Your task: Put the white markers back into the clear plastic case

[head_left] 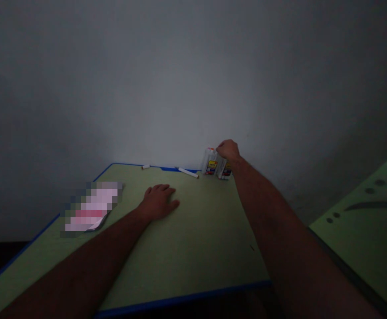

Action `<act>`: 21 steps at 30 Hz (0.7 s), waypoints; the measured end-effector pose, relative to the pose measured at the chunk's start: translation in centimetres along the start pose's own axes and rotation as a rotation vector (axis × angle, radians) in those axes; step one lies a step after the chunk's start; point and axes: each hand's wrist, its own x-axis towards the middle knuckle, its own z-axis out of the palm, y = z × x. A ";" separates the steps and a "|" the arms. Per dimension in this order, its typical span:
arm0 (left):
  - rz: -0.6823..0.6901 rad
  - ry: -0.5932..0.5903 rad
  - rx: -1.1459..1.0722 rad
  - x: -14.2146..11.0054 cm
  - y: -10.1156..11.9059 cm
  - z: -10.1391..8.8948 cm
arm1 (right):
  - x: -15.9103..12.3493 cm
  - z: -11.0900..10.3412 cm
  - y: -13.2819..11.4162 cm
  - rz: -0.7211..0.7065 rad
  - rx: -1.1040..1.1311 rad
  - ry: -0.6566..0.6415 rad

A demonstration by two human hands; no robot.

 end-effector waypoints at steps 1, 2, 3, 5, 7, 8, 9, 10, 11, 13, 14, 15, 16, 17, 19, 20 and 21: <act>-0.001 -0.002 0.002 0.0 0.0 -0.1 | 0.0 -0.1 -0.1 -0.011 -0.038 -0.021; -0.001 -0.003 0.004 0.0 0.1 -0.1 | 0.0 -0.3 -0.3 -0.026 -0.080 -0.040; -0.001 -0.001 0.007 0.0 0.1 -0.1 | 0.1 -0.4 -0.4 -0.043 -0.121 -0.055; 0.000 0.008 0.009 0.0 0.1 -0.1 | 0.1 -0.5 -0.7 -0.077 -0.194 -0.079; 0.001 0.012 0.009 0.0 0.1 0.0 | 0.2 -0.5 -0.9 -0.117 -0.254 -0.095; -0.001 0.013 0.008 0.0 0.1 0.1 | 0.2 -0.5 -1.0 -0.133 -0.281 -0.098; -0.003 0.011 0.007 0.0 0.1 0.1 | 0.3 -0.4 -1.0 -0.147 -0.306 -0.100; -0.005 0.008 0.005 0.1 0.0 0.1 | 0.3 -0.3 -1.0 -0.161 -0.328 -0.101; -0.007 0.006 0.002 0.0 0.0 0.2 | 0.4 -0.3 -1.0 -0.173 -0.344 -0.101; -0.007 0.004 -0.002 0.0 0.0 0.1 | 0.4 -0.2 -1.0 -0.178 -0.356 -0.101; -0.006 0.002 -0.004 0.0 0.1 0.1 | 0.4 -0.1 -1.0 -0.173 -0.353 -0.103; -0.005 0.002 -0.004 0.0 0.1 0.1 | 0.5 -0.1 -0.9 -0.165 -0.344 -0.104; -0.006 0.001 -0.003 0.0 0.1 0.0 | 0.5 -0.1 -0.9 -0.156 -0.331 -0.106; -0.008 -0.001 -0.002 -0.1 0.1 0.0 | 0.5 -0.1 -0.9 -0.150 -0.319 -0.108; -0.011 -0.004 -0.001 -0.1 0.2 0.0 | 0.5 0.0 -0.9 -0.156 -0.304 -0.102; -0.010 -0.005 -0.001 0.0 0.2 0.0 | 0.5 0.0 -0.9 -0.165 -0.301 -0.097; -0.009 -0.007 -0.001 0.0 0.2 0.0 | 0.6 0.1 -0.9 -0.171 -0.294 -0.091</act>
